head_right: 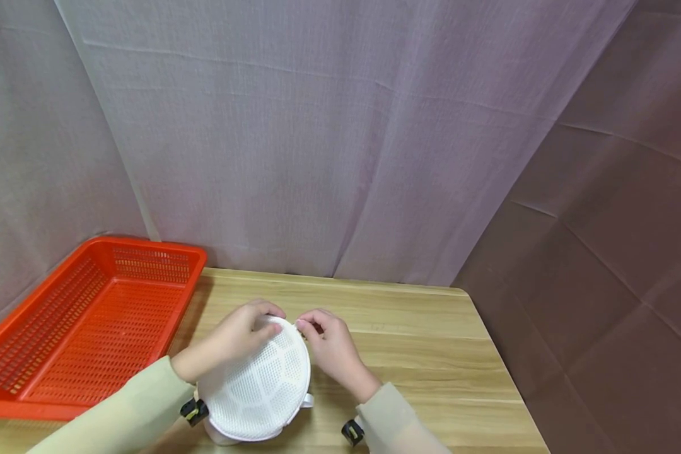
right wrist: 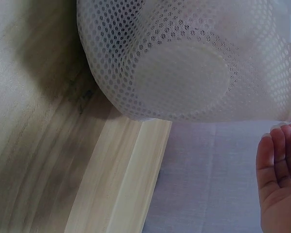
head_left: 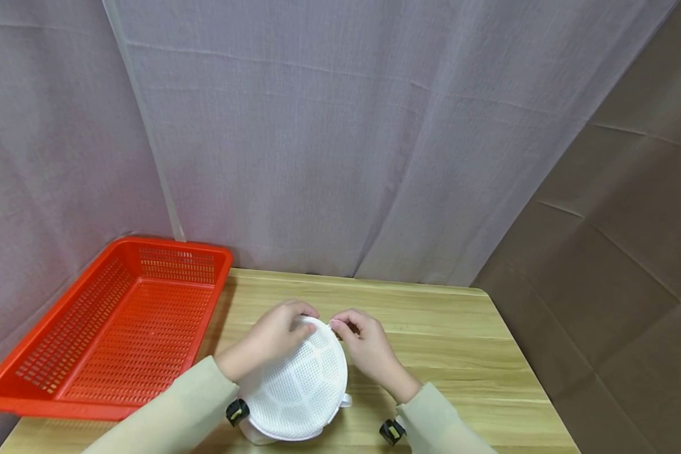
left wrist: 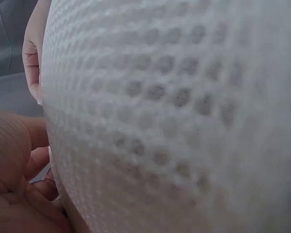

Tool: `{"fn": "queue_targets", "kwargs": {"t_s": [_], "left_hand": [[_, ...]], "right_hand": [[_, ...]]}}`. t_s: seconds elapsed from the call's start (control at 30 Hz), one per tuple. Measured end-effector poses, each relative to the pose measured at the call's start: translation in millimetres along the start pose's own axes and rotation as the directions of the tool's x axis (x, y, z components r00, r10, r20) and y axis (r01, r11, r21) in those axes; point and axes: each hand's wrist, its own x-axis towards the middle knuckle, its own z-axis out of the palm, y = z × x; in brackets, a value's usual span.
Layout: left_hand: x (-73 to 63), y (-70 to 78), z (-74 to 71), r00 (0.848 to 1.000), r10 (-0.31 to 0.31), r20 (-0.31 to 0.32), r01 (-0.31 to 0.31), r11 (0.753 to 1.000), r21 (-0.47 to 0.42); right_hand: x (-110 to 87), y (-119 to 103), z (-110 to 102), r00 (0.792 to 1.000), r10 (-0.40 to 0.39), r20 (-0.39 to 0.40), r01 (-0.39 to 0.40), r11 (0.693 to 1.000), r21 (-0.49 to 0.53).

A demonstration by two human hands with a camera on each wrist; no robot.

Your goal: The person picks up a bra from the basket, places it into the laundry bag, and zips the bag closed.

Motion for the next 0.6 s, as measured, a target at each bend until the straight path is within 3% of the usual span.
{"fn": "queue_targets", "kwargs": {"t_s": [0.6], "left_hand": [[-0.9,-5.3,1.0,0.999,-0.002,-0.051,0.004,0.999,0.035]], "right_hand": [[-2.2,2.4,1.0,1.000,-0.016,0.002,0.016,0.999,-0.036]]}}
